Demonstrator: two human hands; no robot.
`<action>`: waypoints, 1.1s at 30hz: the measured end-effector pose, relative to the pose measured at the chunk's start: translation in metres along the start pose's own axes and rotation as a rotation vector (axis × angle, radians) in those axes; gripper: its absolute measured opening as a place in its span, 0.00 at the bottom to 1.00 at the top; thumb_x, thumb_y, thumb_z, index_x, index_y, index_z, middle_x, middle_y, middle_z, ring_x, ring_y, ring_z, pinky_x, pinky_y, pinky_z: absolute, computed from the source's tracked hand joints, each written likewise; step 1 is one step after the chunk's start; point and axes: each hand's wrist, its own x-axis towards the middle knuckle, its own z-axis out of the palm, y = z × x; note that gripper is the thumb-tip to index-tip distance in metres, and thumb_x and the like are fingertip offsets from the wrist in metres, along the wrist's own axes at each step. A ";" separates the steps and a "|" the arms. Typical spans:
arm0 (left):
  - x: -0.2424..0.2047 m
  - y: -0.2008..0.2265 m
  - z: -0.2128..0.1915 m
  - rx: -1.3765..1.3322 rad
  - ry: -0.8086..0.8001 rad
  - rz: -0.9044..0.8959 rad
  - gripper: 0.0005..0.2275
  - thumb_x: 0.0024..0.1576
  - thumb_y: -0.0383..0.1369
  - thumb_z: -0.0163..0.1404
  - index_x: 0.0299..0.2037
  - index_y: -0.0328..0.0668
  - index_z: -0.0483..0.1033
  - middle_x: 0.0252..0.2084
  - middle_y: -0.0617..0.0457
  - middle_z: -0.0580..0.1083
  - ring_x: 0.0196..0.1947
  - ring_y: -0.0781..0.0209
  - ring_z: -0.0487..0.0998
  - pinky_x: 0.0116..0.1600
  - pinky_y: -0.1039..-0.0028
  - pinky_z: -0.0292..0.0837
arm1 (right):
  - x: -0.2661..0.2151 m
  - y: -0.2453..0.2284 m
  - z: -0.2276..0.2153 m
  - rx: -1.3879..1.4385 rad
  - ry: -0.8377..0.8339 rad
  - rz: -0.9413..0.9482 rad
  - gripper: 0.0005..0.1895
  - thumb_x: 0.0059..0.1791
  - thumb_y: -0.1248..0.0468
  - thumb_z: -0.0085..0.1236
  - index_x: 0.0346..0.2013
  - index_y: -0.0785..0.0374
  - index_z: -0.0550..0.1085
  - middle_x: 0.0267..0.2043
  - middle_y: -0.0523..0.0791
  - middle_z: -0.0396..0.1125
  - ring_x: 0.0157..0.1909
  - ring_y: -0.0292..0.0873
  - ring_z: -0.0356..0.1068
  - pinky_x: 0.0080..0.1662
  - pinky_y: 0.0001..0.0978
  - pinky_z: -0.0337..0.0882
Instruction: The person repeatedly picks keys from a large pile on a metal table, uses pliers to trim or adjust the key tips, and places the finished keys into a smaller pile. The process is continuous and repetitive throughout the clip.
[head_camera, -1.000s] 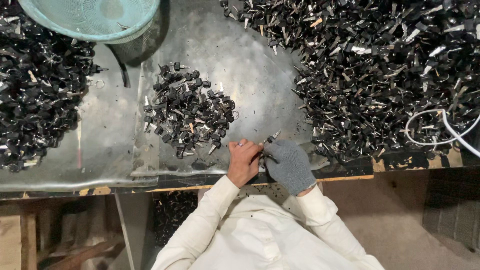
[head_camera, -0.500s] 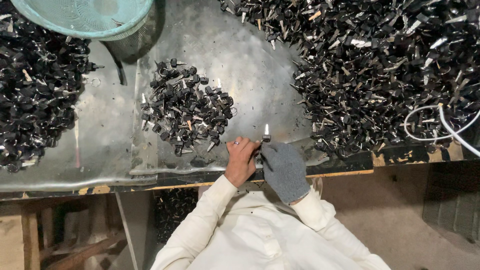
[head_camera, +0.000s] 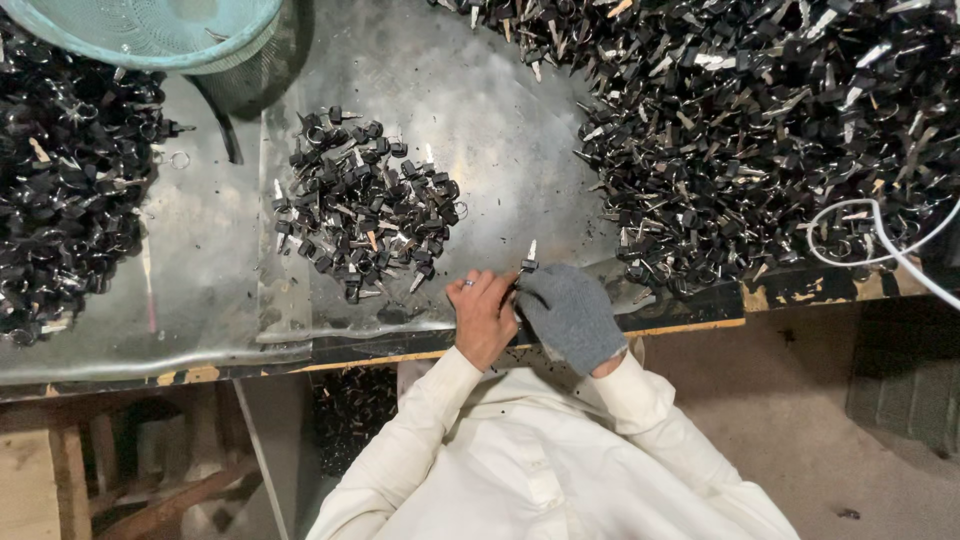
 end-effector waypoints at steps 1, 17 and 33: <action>0.002 -0.001 0.001 0.010 -0.014 -0.003 0.16 0.48 0.19 0.50 0.46 0.40 0.80 0.33 0.52 0.68 0.40 0.54 0.68 0.51 0.62 0.52 | -0.003 -0.005 0.002 -0.049 0.080 -0.061 0.11 0.49 0.62 0.58 0.42 0.64 0.79 0.38 0.51 0.74 0.39 0.54 0.73 0.43 0.46 0.72; 0.017 -0.019 -0.001 -0.207 -0.019 -0.204 0.26 0.53 0.23 0.59 0.62 0.36 0.63 0.24 0.60 0.73 0.29 0.61 0.73 0.59 0.59 0.51 | -0.038 0.004 0.014 0.021 0.286 -0.130 0.16 0.47 0.65 0.62 0.49 0.64 0.76 0.51 0.51 0.71 0.50 0.56 0.70 0.52 0.47 0.69; 0.018 -0.018 -0.015 -0.380 -0.030 -0.241 0.17 0.54 0.21 0.59 0.53 0.37 0.70 0.31 0.57 0.78 0.35 0.63 0.77 0.49 0.68 0.67 | -0.010 0.054 -0.011 0.966 -0.063 0.359 0.32 0.47 0.59 0.56 0.66 0.64 0.68 0.56 0.48 0.72 0.51 0.43 0.75 0.52 0.35 0.76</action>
